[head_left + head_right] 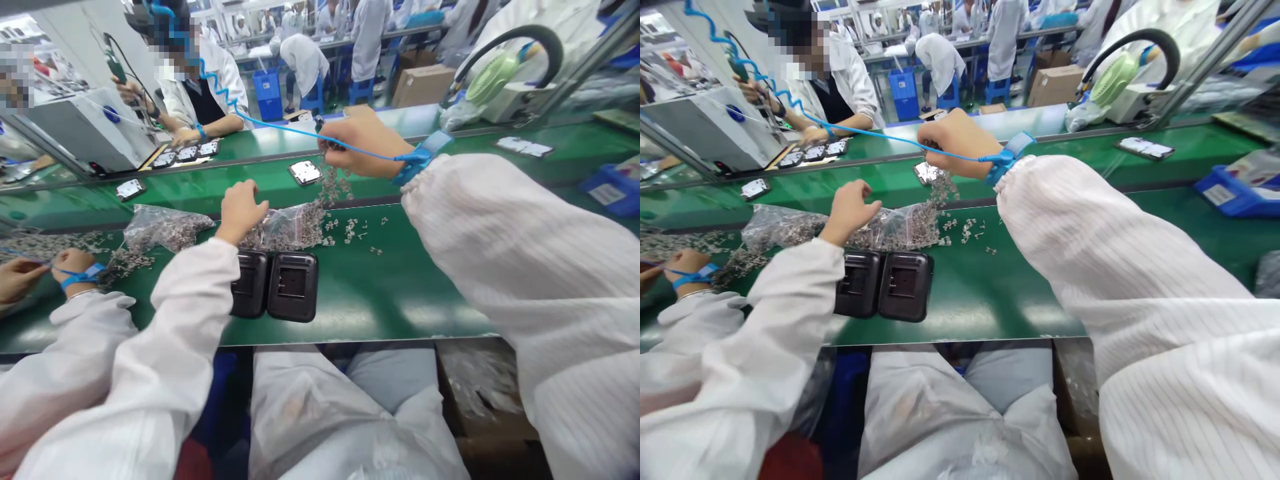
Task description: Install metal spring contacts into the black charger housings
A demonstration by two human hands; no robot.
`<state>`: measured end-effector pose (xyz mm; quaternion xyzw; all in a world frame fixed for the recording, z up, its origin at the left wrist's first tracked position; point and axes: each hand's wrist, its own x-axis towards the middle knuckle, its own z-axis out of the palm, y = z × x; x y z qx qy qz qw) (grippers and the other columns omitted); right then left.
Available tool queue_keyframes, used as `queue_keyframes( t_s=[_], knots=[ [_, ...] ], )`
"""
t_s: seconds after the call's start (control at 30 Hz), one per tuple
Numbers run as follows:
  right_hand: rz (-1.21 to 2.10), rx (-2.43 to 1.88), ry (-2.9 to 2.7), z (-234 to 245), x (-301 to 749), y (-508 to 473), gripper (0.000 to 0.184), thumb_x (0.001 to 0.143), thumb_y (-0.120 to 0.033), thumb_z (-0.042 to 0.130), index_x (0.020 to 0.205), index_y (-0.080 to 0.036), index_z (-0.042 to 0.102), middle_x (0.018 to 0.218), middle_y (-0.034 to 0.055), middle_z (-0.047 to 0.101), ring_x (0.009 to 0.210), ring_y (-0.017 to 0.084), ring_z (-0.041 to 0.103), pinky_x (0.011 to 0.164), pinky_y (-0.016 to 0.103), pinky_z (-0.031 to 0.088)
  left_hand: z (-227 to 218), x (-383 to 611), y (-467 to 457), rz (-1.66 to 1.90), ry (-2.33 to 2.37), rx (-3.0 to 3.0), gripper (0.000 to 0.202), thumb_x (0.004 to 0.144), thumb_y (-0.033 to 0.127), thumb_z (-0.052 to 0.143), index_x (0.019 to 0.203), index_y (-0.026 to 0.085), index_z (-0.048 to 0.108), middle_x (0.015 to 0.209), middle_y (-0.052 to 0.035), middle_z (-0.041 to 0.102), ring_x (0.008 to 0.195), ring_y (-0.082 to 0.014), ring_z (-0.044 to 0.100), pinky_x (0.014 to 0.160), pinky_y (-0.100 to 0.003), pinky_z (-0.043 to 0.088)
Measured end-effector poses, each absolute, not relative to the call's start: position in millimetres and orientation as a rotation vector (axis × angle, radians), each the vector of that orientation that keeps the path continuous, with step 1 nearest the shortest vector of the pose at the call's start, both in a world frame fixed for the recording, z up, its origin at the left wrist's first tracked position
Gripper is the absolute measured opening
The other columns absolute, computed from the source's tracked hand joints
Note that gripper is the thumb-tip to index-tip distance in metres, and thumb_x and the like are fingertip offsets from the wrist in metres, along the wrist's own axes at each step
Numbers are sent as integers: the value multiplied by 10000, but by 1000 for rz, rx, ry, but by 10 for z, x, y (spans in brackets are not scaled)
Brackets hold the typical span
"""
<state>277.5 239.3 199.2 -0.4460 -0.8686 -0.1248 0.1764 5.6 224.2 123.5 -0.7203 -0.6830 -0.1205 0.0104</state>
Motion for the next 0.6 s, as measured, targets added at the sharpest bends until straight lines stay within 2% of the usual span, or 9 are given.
queue_keyframes(
  t_s=[0.07,0.17,0.3,0.4,0.5,0.6],
  knots=[
    [-379,-1251,-2438,2060,2854,2339,238,983,-221,576,1092,-92,743,1003,70,758,956,161,646,851,284,419,1109,-63,2596,-24,-2485,-2104,706,890,510,710,1405,90,471,1496,-197,481,1415,-420,437,1135,-545,382],
    [-368,-1249,-2372,2165,3019,2278,262,949,-185,573,1113,-73,745,995,74,760,946,185,681,864,288,432,840,-187,2781,97,-2598,-2075,968,841,640,739,1497,38,361,1554,-288,421,1441,-459,413,1143,-563,380],
    [-444,-1292,-2294,2255,3281,2276,353,953,-243,505,1137,-81,758,986,58,760,956,212,698,889,309,444,678,-289,2856,119,-2624,-2092,1015,849,586,760,1527,-18,306,1533,-310,454,1415,-403,492,1118,-436,436],
    [-550,-1301,-2274,2255,3442,2277,308,937,-234,540,1102,-123,774,892,52,751,851,203,687,846,313,483,687,-376,2968,121,-2647,-2116,1025,788,577,807,1519,7,370,1496,-283,518,1365,-384,554,1043,-368,490],
    [-611,-1321,-2289,2220,3552,2238,279,912,-220,567,1081,-132,771,892,64,745,863,211,679,898,337,507,694,-493,3072,79,-2637,-2135,900,766,562,803,1442,53,495,1423,-240,603,1304,-369,606,997,-353,511],
    [-610,-1426,-2304,2175,3626,2187,275,918,-221,559,1084,-130,759,894,80,738,880,225,680,923,357,506,669,-626,3137,5,-2608,-2133,830,741,546,798,1377,71,557,1383,-221,636,1259,-366,629,984,-363,517]
  ],
)
